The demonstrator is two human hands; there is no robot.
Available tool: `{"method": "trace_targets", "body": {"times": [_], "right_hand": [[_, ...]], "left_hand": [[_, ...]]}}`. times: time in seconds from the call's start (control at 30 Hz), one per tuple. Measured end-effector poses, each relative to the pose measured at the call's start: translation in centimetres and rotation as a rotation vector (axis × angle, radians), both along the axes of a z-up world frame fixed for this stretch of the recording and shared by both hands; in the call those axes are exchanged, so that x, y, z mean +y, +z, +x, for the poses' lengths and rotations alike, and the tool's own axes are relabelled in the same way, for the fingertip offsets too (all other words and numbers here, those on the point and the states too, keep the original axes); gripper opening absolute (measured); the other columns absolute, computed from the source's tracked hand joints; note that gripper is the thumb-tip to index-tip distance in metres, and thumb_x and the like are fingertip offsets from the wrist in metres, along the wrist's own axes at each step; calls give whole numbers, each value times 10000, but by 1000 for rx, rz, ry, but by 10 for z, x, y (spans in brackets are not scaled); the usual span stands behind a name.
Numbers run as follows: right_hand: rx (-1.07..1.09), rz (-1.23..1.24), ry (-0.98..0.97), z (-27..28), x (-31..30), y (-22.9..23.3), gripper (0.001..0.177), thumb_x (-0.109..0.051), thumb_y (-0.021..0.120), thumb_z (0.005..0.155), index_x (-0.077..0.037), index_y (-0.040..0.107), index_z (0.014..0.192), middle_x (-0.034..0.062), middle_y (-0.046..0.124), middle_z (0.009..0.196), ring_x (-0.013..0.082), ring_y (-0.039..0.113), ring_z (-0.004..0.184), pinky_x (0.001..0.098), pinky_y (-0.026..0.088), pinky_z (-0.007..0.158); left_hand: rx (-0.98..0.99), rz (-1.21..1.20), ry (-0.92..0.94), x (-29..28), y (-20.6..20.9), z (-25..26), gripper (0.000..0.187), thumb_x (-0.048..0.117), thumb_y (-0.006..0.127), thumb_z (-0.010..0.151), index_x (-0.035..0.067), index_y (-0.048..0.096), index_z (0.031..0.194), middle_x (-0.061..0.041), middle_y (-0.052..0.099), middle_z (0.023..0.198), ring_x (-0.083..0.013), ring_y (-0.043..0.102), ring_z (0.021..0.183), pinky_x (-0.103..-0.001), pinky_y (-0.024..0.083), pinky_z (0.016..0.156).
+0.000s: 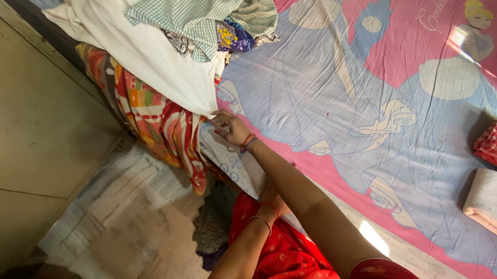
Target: The person folds a red checkered towel and two white towels on a bed, smoothing each piece and stacking them neatly. The folded towels are placed on the bed surface.
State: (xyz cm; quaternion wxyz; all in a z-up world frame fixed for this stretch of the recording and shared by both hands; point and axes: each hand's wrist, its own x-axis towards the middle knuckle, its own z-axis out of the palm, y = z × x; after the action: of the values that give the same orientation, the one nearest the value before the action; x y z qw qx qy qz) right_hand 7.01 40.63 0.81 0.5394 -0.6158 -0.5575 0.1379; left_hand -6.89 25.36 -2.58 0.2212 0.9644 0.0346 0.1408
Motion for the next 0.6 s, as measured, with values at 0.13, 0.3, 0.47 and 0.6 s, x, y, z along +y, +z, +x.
{"method": "trace_targets", "body": {"times": [0.13, 0.3, 0.47, 0.6], "right_hand": [[99, -4, -34, -8, -32, 14, 224, -40, 792, 882, -45, 572, 929, 55, 550, 873, 135, 551, 755, 302, 499, 679], [-4, -94, -132, -7, -122, 11, 299, -71, 827, 835, -86, 529, 815, -31, 474, 679, 92, 461, 607, 274, 437, 552], [-110, -149, -305, 20, -266, -8, 392, -39, 845, 719, -65, 454, 744, 73, 440, 663, 198, 416, 614, 364, 397, 533], [-343, -323, -574, 33, -419, -11, 235, -94, 781, 716, -65, 598, 860, 132, 602, 767, 342, 586, 662, 411, 490, 600]], "left_hand": [[-91, 54, -25, 1, 5, -1, 685, 380, 655, 854, 66, 524, 1449, -170, 509, 1531, -342, 442, 1408, -534, 285, 1155], [113, 83, -39, 3, 16, -4, 565, 434, 650, 875, 91, 634, 1323, -147, 589, 1368, -332, 502, 1295, -531, 292, 1189], [-173, -4, -58, 1, 20, -6, 506, 492, 612, 971, 89, 674, 1271, -139, 615, 1372, -341, 514, 1295, -542, 343, 1124], [-54, -20, -27, 0, 3, -4, 492, 484, 609, 935, 110, 701, 1242, -159, 668, 1256, -369, 563, 1223, -534, 378, 1096]]}}
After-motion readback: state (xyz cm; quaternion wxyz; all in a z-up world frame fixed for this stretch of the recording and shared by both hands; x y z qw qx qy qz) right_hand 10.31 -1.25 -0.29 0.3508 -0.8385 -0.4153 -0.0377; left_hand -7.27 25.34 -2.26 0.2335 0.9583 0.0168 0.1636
